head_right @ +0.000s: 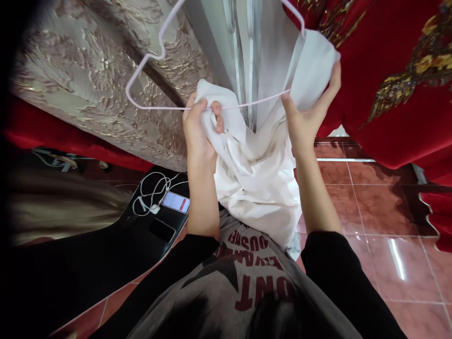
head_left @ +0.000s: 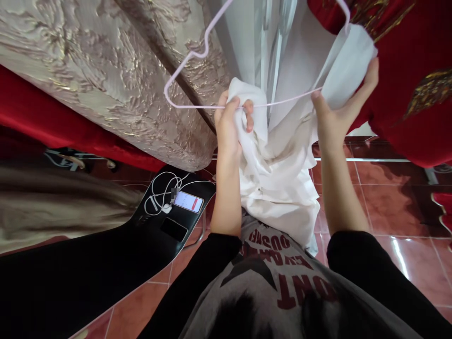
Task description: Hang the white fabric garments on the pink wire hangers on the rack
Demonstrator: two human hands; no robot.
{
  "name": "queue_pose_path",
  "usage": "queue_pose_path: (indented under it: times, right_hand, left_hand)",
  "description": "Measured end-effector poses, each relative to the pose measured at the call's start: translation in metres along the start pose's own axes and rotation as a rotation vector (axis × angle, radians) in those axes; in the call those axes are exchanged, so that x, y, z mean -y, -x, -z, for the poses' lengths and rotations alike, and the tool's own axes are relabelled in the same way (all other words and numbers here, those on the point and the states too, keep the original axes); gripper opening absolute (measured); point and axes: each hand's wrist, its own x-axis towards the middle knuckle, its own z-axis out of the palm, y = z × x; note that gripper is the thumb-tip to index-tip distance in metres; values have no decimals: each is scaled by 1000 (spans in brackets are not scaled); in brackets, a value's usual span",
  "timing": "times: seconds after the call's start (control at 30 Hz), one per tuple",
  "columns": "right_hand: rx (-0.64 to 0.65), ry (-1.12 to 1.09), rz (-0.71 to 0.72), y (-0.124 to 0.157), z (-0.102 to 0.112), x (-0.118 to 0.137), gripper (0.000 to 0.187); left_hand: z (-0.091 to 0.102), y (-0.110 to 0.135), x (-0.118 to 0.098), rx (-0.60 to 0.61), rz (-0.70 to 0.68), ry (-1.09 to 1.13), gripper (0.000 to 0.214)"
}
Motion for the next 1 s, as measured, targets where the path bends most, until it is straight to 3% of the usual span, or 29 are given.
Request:
queue_pose_path:
  times: [0.07,0.2,0.47,0.57,0.77,0.9,1.0]
  right_hand:
    - [-120,8,-67,0,-3,3,74]
    - [-191,9,-278,-10,1,8,9]
    - [-259,173,-283,-23,14,13,12]
    - [-284,159,-226,-19,16,13,19]
    - [-355,3,-200,-21,17,28,36]
    - [-197,-206,-269,-35,13,37,30]
    - [-143,-147,-305,-39,11,35,22]
  left_hand:
    - [-3,0,4,12,1,55,18]
    - [2,-5,10,54,22,142,20]
    - [4,-3,11,83,83,171,17]
    - [7,-4,13,125,92,236,13]
    - [11,-8,12,35,108,159,6]
    - [10,-7,10,36,110,140,7]
    - [9,-7,9,15,124,84,7]
